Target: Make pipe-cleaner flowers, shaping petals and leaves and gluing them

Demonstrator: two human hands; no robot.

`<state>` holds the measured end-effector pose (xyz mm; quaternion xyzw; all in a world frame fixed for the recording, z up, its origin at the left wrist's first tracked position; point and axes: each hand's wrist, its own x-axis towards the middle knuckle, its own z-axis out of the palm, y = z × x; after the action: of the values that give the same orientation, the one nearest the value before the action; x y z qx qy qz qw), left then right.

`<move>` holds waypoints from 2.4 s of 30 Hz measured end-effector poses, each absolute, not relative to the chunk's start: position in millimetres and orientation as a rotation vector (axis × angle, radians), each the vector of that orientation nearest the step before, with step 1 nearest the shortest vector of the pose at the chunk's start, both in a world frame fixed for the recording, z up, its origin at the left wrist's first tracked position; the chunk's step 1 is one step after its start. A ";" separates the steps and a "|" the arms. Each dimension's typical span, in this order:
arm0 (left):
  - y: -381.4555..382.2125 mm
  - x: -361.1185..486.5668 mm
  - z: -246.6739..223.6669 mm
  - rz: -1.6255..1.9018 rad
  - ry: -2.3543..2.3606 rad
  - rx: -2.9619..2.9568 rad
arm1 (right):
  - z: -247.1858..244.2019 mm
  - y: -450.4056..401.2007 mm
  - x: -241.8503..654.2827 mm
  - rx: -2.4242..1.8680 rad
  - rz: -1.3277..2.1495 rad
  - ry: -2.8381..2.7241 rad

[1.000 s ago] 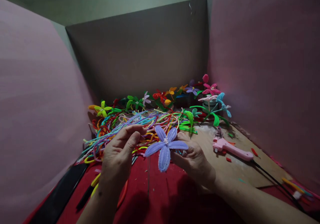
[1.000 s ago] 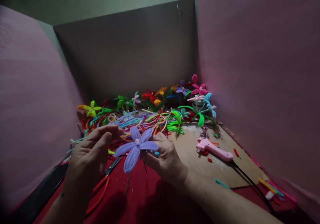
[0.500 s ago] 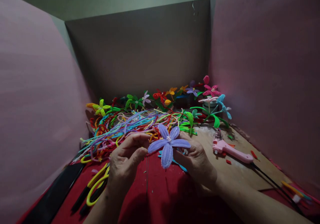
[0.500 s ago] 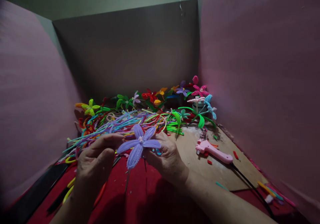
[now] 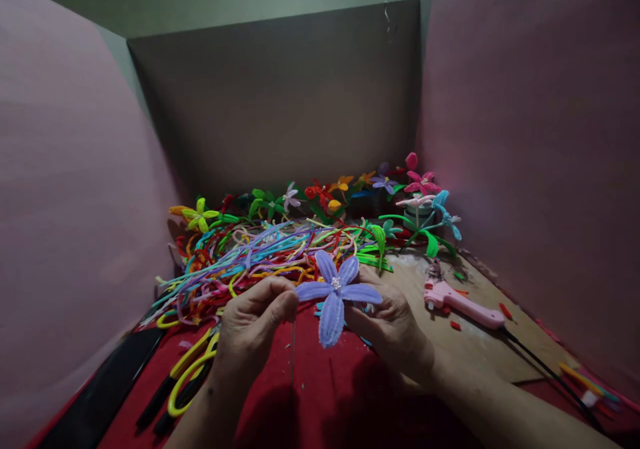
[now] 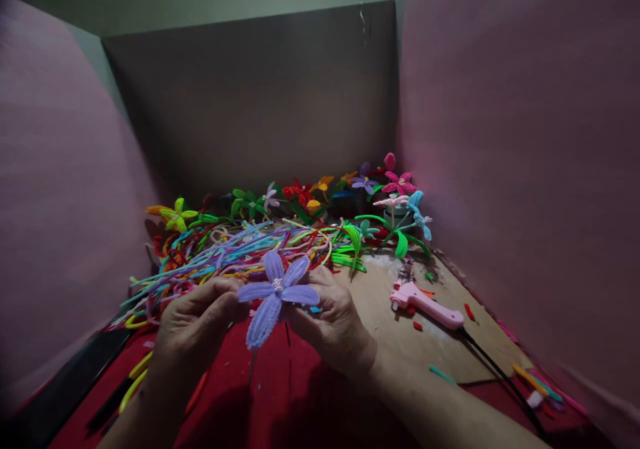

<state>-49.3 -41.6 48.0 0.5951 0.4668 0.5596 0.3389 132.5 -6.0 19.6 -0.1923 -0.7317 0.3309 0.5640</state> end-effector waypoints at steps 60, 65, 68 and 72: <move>-17.4 6.5 5.6 1.080 2.069 2.951 | 16.2 2.2 119.2 -0.557 1.573 -0.845; -12.9 0.1 7.9 1.233 1.824 2.825 | 20.9 2.0 122.4 -0.570 1.535 -1.026; -11.6 -3.3 14.9 1.303 1.691 2.764 | 23.6 2.0 124.6 -0.539 1.502 -1.126; -14.2 -3.2 24.9 1.370 1.571 2.511 | 24.3 1.8 126.8 -0.531 1.500 -1.180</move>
<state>-3.2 -14.2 24.9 0.7679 0.4806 0.4191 -0.0609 126.8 1.8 24.3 -0.2242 -0.4980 0.6331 0.5485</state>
